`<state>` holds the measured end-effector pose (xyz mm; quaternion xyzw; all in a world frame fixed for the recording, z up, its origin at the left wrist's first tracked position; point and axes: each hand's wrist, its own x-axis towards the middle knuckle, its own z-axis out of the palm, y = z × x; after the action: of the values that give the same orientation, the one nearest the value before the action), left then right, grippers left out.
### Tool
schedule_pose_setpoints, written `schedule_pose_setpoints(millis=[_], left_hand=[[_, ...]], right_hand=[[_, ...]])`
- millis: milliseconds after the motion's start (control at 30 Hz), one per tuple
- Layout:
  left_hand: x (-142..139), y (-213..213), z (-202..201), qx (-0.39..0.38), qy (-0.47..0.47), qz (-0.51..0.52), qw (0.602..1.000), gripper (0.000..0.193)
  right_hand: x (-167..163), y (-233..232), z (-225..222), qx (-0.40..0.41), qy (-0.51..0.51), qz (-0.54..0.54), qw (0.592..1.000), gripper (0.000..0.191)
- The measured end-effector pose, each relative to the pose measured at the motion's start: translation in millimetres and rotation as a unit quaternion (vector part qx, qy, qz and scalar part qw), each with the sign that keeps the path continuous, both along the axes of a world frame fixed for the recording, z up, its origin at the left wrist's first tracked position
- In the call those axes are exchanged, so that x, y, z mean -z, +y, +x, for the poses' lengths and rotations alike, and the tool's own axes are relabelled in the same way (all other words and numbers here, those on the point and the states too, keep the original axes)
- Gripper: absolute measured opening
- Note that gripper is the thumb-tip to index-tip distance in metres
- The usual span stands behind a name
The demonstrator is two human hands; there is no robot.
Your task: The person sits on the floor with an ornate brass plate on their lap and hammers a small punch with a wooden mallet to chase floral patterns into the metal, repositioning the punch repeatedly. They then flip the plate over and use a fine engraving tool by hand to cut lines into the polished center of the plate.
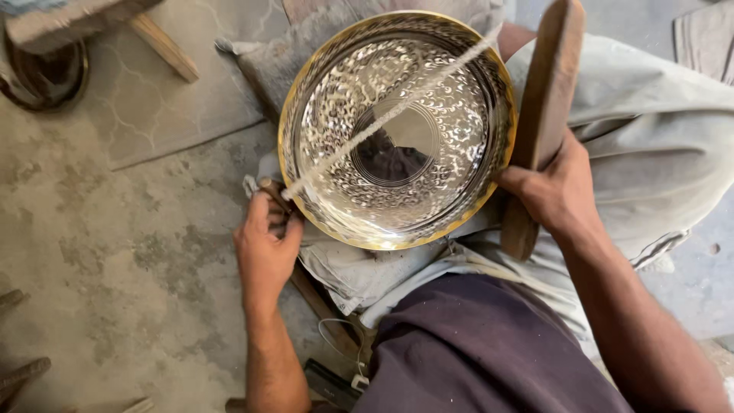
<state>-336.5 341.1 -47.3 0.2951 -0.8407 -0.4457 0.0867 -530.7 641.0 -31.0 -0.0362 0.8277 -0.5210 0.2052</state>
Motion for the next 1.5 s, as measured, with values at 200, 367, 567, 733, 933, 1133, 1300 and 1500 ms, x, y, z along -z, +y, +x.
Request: schedule_pose_setpoints(millis=[200, 367, 567, 733, 933, 1133, 1300, 1500], left_hand=[[20, -4, -10, -0.094, 0.16, 0.038, 0.982, 0.027], [9, 4, -6, -0.137, 0.192, 0.099, 0.967, 0.031], [1, 61, -3, -0.126, 0.28, 0.185, 0.933, 0.03], [26, 105, -76, -0.038, 0.278, 0.195, 0.94, 0.022], [32, 124, -110, -0.033, 0.252, 0.086, 0.963, 0.027], [33, 127, -108, -0.014, 0.234, 0.006, 0.972, 0.022], [39, 120, -108, 0.01, 0.186, -0.054, 0.981, 0.023], [41, 121, -107, 0.025, 0.184, -0.046, 0.982, 0.023]], right_hand=[[-43, -38, -76, -0.063, 0.21, 0.094, 0.971, 0.052], [-63, -64, -95, -0.15, 0.267, 0.136, 0.942, 0.052], [-46, -20, -82, -0.127, 0.195, 0.138, 0.963, 0.048], [-49, 2, -81, -0.141, 0.212, 0.171, 0.952, 0.057], [-93, 1, -68, -0.215, 0.354, 0.216, 0.884, 0.052], [-118, -15, -67, -0.294, 0.442, 0.195, 0.825, 0.04], [-118, -29, -71, -0.353, 0.496, 0.357, 0.709, 0.045], [-130, -36, -71, -0.353, 0.49, 0.364, 0.709, 0.05]])
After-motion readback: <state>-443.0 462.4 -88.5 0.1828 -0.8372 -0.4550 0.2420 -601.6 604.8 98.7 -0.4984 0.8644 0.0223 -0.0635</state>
